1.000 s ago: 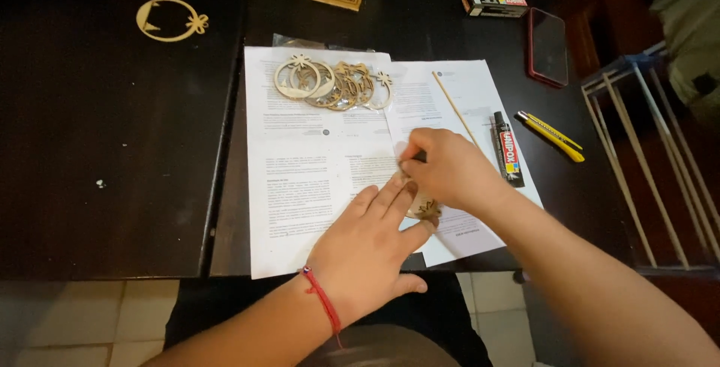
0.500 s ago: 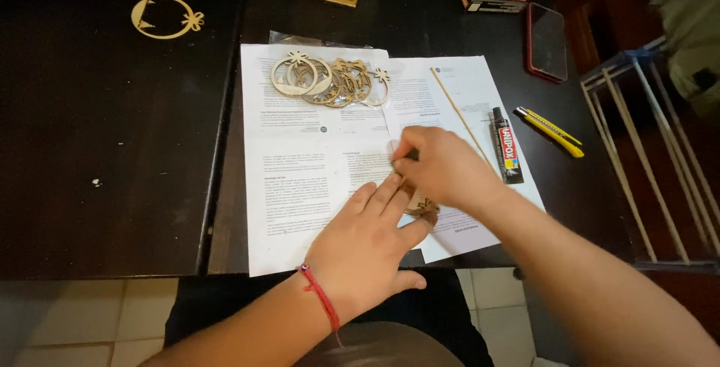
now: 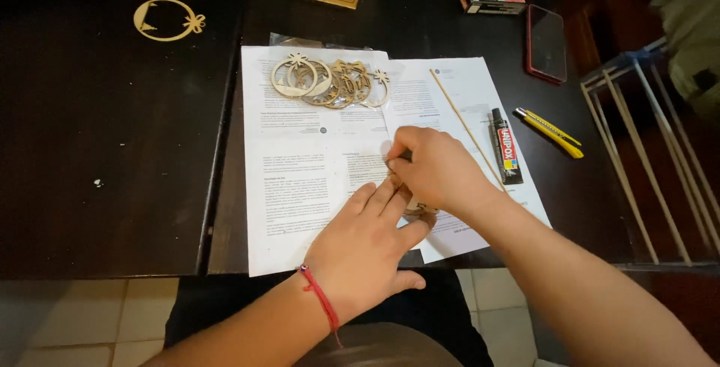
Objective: The person sands a small wooden ornament with a sanding block, smoothing its edges and surfaces. They rotate the ornament to reach different areas and continue sanding until the clip ends.
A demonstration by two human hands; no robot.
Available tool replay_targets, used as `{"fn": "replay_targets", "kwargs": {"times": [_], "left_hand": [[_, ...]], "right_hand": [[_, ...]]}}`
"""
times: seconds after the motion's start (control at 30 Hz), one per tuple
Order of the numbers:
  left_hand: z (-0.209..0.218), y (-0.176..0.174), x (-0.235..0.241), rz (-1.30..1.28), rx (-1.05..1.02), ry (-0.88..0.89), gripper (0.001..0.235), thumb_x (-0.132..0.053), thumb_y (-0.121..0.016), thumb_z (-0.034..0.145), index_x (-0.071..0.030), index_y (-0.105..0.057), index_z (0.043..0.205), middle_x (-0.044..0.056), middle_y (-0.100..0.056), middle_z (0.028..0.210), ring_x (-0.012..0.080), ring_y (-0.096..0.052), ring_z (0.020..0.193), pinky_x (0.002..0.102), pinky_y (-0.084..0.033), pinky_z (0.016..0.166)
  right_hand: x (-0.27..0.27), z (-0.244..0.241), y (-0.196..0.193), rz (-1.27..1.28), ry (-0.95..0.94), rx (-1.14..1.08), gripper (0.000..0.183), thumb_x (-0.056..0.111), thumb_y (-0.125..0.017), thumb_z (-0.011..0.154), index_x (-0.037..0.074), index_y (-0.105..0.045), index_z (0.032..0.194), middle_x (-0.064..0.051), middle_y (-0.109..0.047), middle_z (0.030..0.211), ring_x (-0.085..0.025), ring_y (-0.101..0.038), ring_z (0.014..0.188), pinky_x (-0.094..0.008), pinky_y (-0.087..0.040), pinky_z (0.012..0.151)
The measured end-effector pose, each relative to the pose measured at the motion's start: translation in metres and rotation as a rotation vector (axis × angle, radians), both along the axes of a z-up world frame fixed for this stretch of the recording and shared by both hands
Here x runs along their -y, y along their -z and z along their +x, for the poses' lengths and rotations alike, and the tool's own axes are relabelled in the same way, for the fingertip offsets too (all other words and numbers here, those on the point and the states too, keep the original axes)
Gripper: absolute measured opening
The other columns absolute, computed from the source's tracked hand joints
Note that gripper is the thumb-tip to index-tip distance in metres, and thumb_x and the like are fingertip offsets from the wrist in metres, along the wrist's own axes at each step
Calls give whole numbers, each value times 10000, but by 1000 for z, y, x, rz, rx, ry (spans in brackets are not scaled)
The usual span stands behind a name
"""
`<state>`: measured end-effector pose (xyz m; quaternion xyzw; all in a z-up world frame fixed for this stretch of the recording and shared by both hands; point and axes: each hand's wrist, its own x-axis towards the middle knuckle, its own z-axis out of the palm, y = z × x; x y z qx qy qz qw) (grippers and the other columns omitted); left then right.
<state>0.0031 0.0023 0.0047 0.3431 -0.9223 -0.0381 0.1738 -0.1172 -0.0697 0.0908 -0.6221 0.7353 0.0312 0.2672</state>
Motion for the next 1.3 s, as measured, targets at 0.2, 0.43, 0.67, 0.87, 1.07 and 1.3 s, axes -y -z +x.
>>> {"fn": "replay_targets", "kwargs": {"times": [0.2,0.43,0.67,0.87,1.07,1.3], "left_hand": [[-1,3,0,64,2,16,793,-725,-633,747,-244,-518,1367,226,-408,1507,375,-301,1446,490,-237,1139],[0,2,-1,66,18,7,734,-729,-632,752,-234,-564,1289,227,-385,1526,374,-296,1453,492,-234,1149],[5,-9,0,128,-130,53,710,-642,-657,798,-196,-558,1340,225,-435,1470,376,-300,1445,495,-234,1142],[-3,-25,12,272,-226,22,614,-465,-738,812,-120,-576,1294,184,-489,1441,394,-452,1287,506,-347,1027],[-13,-35,33,278,-52,-93,764,-472,-715,818,-51,-476,1409,188,-516,1337,360,-497,1255,505,-370,998],[-19,-59,51,400,-19,-152,668,-485,-740,775,-18,-614,1235,147,-619,1096,310,-589,1064,452,-428,930]], "right_hand": [[4,-22,6,-70,47,-15,130,211,-557,877,172,-681,879,33,-716,827,-165,-587,708,-349,-423,630],[-4,-26,3,-21,48,-3,152,245,-541,879,179,-662,944,27,-729,944,-182,-628,836,-353,-446,708],[-24,-81,-2,-316,247,88,151,254,-608,894,154,-696,965,8,-699,977,-166,-585,840,-342,-419,725],[-36,-134,64,-756,-109,60,282,216,-620,873,119,-682,1130,-64,-722,1038,-276,-666,894,-406,-487,800],[-41,-140,84,-932,-405,-40,283,344,-690,867,229,-706,1125,-39,-647,1022,-285,-628,992,-401,-458,892],[-43,-145,83,-858,-327,-57,414,642,-526,895,315,-690,1089,-3,-555,1314,-278,-519,1239,-416,-321,1039]]}}
